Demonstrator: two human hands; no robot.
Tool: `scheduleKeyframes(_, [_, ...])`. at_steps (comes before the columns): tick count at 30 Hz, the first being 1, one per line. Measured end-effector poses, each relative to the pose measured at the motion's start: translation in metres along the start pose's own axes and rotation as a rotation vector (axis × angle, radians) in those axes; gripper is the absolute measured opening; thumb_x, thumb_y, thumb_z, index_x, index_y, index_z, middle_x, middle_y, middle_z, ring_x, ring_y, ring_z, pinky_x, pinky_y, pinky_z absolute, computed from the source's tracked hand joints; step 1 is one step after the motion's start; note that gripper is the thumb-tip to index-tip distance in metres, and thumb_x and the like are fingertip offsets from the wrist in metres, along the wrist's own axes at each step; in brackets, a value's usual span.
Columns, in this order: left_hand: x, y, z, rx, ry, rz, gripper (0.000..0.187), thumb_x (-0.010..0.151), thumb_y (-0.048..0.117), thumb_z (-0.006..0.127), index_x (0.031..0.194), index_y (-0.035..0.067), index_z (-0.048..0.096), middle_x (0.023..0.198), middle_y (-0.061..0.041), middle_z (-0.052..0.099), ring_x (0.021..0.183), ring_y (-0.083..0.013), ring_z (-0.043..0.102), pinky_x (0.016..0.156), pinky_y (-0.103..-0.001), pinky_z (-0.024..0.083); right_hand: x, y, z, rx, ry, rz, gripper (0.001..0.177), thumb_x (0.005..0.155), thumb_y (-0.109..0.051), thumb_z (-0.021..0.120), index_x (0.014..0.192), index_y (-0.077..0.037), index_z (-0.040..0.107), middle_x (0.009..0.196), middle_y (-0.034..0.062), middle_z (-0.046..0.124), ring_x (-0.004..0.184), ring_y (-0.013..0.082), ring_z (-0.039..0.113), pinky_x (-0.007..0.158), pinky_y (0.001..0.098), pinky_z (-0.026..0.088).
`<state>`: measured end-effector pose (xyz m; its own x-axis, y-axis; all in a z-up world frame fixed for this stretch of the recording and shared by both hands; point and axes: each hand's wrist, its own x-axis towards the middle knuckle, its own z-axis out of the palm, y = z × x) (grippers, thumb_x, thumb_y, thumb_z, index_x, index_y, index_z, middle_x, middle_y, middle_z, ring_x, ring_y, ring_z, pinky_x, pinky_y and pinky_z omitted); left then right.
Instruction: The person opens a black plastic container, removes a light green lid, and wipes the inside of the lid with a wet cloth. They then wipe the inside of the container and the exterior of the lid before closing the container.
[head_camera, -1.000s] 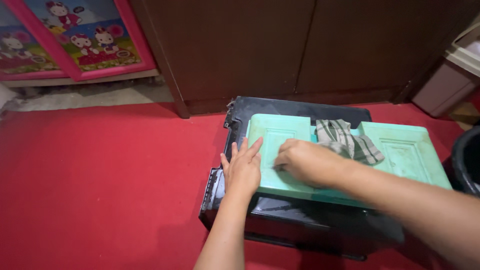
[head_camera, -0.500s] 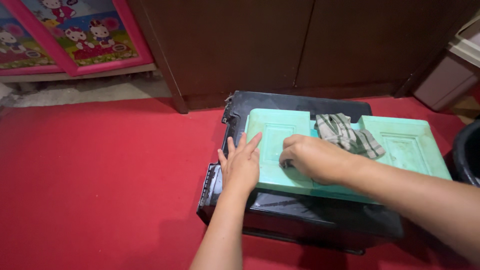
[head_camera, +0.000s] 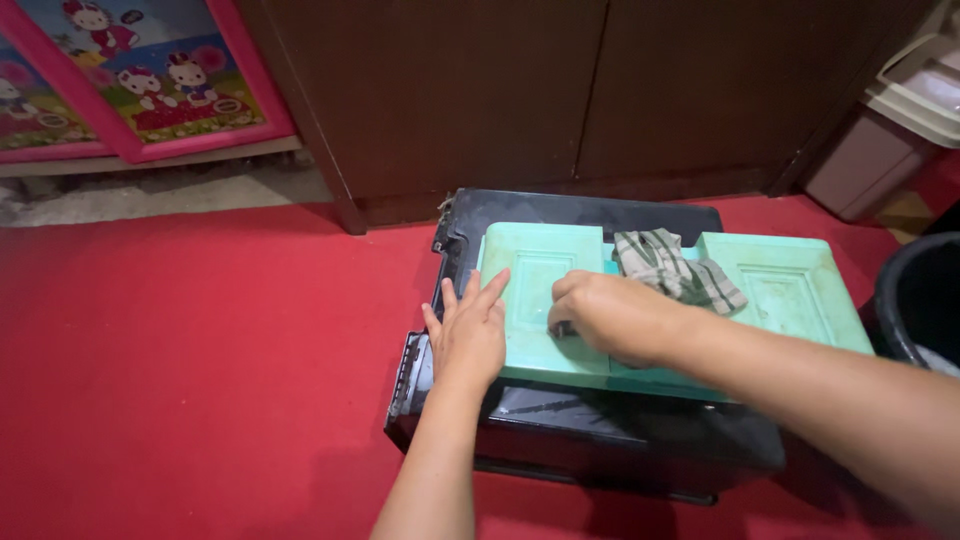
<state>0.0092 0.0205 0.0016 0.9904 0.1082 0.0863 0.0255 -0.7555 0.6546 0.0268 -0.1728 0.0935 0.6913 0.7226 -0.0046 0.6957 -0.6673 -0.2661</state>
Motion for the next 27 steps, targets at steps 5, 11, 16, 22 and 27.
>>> scheduleKeyframes(5, [0.002,0.001,0.002,0.008,0.000,-0.010,0.045,0.100,0.030,0.046,0.144,0.041,0.054,0.161,-0.007,0.036,0.155,-0.0321,0.016,0.123,-0.056,-0.001,0.017,-0.017,0.022,0.051,0.171,-0.072,0.023,0.075,-0.001,0.065,0.094,-0.006,0.078,0.097,0.0119,0.070,0.100,0.0322,0.068,0.087,0.0415,0.055])
scheduleKeyframes(11, [-0.003,0.000,-0.003,0.030,0.018,0.026,0.045,0.101,0.030,0.045,0.144,0.040,0.054,0.161,-0.006,0.039,0.155,-0.0345,0.017,0.123,-0.057,0.002,0.004,-0.006,0.015,0.004,0.067,0.006,0.023,0.073,-0.002,0.067,0.092,-0.008,0.079,0.098,0.0103,0.072,0.103,0.0293,0.069,0.089,0.0400,0.055])
scheduleKeyframes(16, [-0.005,0.005,-0.005,0.037,-0.006,0.005,0.045,0.101,0.031,0.044,0.143,0.041,0.054,0.161,-0.005,0.037,0.155,-0.0342,0.016,0.123,-0.057,0.000,-0.007,0.018,0.002,0.186,0.019,0.341,0.016,0.090,-0.012,0.067,0.102,-0.013,0.078,0.104,0.0078,0.077,0.098,0.0249,0.073,0.091,0.0359,0.055])
scheduleKeyframes(22, [-0.009,0.012,-0.014,0.022,0.011,-0.001,0.045,0.099,0.034,0.045,0.143,0.040,0.055,0.160,-0.006,0.040,0.154,-0.0352,0.017,0.123,-0.058,0.001,0.006,0.036,-0.001,0.523,0.344,0.551,0.021,0.087,-0.010,0.068,0.108,-0.011,0.070,0.101,0.0080,0.075,0.096,0.0216,0.072,0.084,0.0357,0.055])
scheduleKeyframes(27, [-0.009,0.027,-0.026,0.040,-0.049,-0.110,0.050,0.092,0.044,0.057,0.142,0.043,0.060,0.157,-0.003,0.041,0.154,-0.0324,0.016,0.121,-0.064,0.002,0.013,0.040,0.004,0.445,0.264,0.630,0.018,0.089,-0.013,0.066,0.099,-0.009,0.080,0.094,0.0116,0.078,0.092,0.0256,0.074,0.084,0.0349,0.055])
